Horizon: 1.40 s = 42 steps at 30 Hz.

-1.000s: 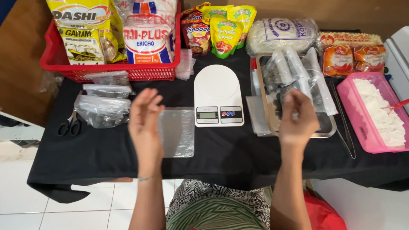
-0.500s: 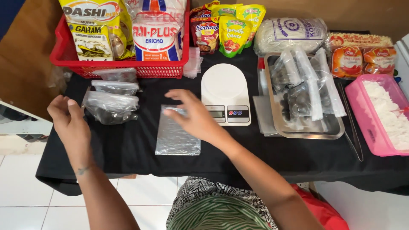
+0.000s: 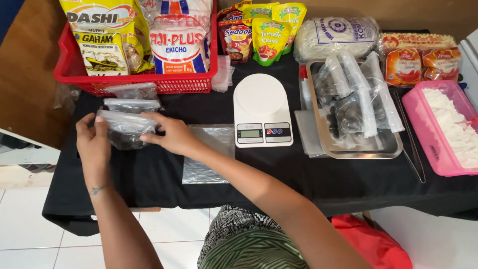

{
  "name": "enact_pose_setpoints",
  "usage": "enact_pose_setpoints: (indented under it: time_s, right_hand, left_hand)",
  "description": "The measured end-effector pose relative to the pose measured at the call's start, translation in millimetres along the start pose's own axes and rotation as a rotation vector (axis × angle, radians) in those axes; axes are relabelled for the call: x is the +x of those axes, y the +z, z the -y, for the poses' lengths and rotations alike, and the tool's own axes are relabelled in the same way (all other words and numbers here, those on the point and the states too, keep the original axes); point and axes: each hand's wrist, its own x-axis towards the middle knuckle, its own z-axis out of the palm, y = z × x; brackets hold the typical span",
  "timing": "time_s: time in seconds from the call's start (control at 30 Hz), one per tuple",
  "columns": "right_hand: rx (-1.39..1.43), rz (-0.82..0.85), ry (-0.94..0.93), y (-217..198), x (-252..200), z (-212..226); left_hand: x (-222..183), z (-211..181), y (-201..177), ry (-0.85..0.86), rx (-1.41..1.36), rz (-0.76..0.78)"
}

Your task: The person weighs small items in bags using a digital scale and then places the weighted bags into a large tray.

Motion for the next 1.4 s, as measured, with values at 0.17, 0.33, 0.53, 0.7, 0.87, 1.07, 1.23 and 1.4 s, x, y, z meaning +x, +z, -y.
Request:
enact_pose_setpoints:
  time_s: [0.17, 0.33, 0.53, 0.7, 0.87, 1.07, 1.23, 1.4]
  right_hand:
    - [-0.022, -0.117, -0.036, 22, 10, -13]
    - [0.056, -0.211, -0.022, 20, 5, -1]
    - [0.028, -0.25, -0.092, 12, -1, 4]
    - [-0.095, -0.175, -0.099, 12, -2, -1]
    - [-0.168, -0.197, -0.213, 13, -8, 0]
    - [-0.118, -0.149, -0.2, 12, -10, 2]
    - [-0.073, -0.06, -0.105, -1, -19, 20]
    - [0.067, -0.007, -0.063, -15, -36, 37]
  left_hand:
    - [-15, -23, 2, 0.016, -0.118, -0.057]
    - [-37, -50, -10, -0.023, -0.193, -0.078]
    - [-46, -46, -31, 0.105, 0.039, 0.151]
    - [-57, -53, -42, 0.077, 0.211, 0.248]
    - [-51, -24, -47, 0.312, 0.45, 0.245]
    - [-53, -41, -48, 0.057, 0.362, 0.32]
    - [-62, -56, -47, -0.135, 0.331, 0.353]
    - [-67, -72, -45, -0.105, 0.137, 0.266]
